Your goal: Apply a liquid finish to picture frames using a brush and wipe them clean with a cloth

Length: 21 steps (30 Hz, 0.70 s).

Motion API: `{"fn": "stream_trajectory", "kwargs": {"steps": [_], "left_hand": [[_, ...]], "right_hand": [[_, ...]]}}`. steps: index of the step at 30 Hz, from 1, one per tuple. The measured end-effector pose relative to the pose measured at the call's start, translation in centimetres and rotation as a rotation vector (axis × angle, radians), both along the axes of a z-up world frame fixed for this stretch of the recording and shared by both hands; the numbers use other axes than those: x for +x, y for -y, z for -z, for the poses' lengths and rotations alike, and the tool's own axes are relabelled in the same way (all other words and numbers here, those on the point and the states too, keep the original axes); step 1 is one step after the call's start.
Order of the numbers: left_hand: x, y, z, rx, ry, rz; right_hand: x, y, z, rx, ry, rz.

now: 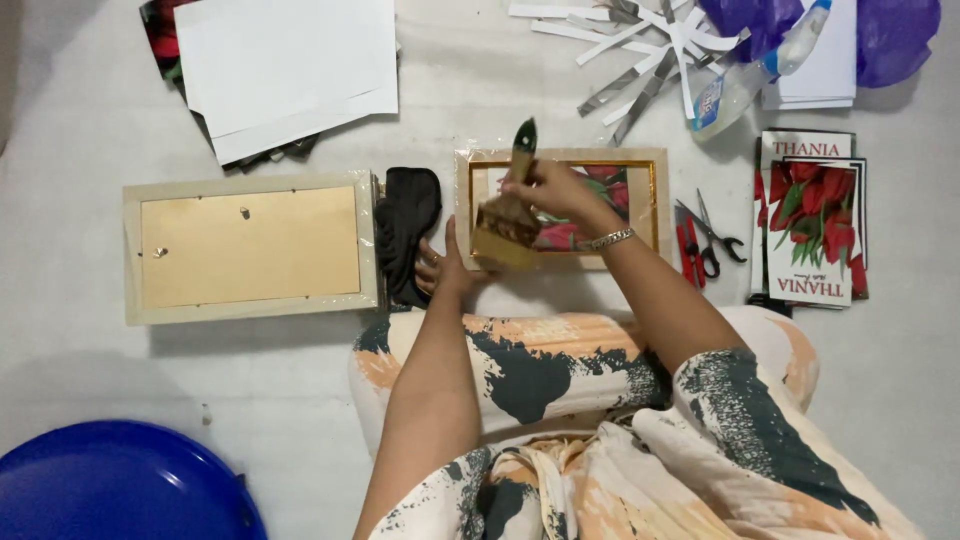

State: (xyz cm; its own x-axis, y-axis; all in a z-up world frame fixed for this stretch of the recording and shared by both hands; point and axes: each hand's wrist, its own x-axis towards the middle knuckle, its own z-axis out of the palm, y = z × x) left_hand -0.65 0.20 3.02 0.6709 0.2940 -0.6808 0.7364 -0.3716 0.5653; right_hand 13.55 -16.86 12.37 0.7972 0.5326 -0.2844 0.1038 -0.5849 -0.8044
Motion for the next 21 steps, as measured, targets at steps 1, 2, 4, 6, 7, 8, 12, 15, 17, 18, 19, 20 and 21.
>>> {"fn": "stream_trajectory", "kwargs": {"steps": [1,2,4,6,7,8,12,15,17,18,19,20,21], "left_hand": [[0.1,0.2,-1.5,0.001,0.006,0.002],[0.0,0.3,-3.0,-0.030,0.019,-0.017],[0.0,0.3,-2.7,-0.060,0.031,-0.042],[0.2,0.1,0.8,0.045,-0.024,0.015],[0.2,0.0,0.8,0.044,-0.024,0.007],[0.3,0.0,0.8,0.048,-0.048,0.015],[0.3,0.0,1.5,0.045,-0.070,0.020],[0.4,0.0,0.2,0.020,-0.072,0.009],[0.4,-0.1,0.1,0.021,-0.075,0.015],[0.4,-0.2,0.0,0.024,-0.076,0.017],[0.3,-0.1,0.7,0.024,-0.076,0.016],[0.3,-0.1,1.3,0.029,-0.055,0.013],[0.3,0.0,2.0,0.035,-0.034,0.010]], "right_hand": [[0.3,-0.2,1.6,0.001,0.006,0.002],[0.6,-0.5,3.3,-0.039,-0.033,-0.050],[1.6,-1.5,6.1,-0.079,-0.073,-0.107],[3.1,-2.8,8.3,-0.059,0.004,0.116],[3.2,-3.6,6.8,-0.059,0.004,0.108],[3.5,-4.4,5.3,0.003,0.112,0.236],[4.0,-5.2,1.8,0.092,0.289,0.301],[4.3,-4.6,5.4,-0.042,0.173,0.063],[5.8,-4.8,7.1,-0.077,0.154,0.168],[6.6,-4.9,7.9,-0.110,0.135,0.269],[6.2,-4.3,6.6,-0.110,0.135,0.269],[6.0,-3.7,5.2,0.048,0.295,0.297],[5.7,-3.2,3.8,0.209,0.454,0.322]]}}
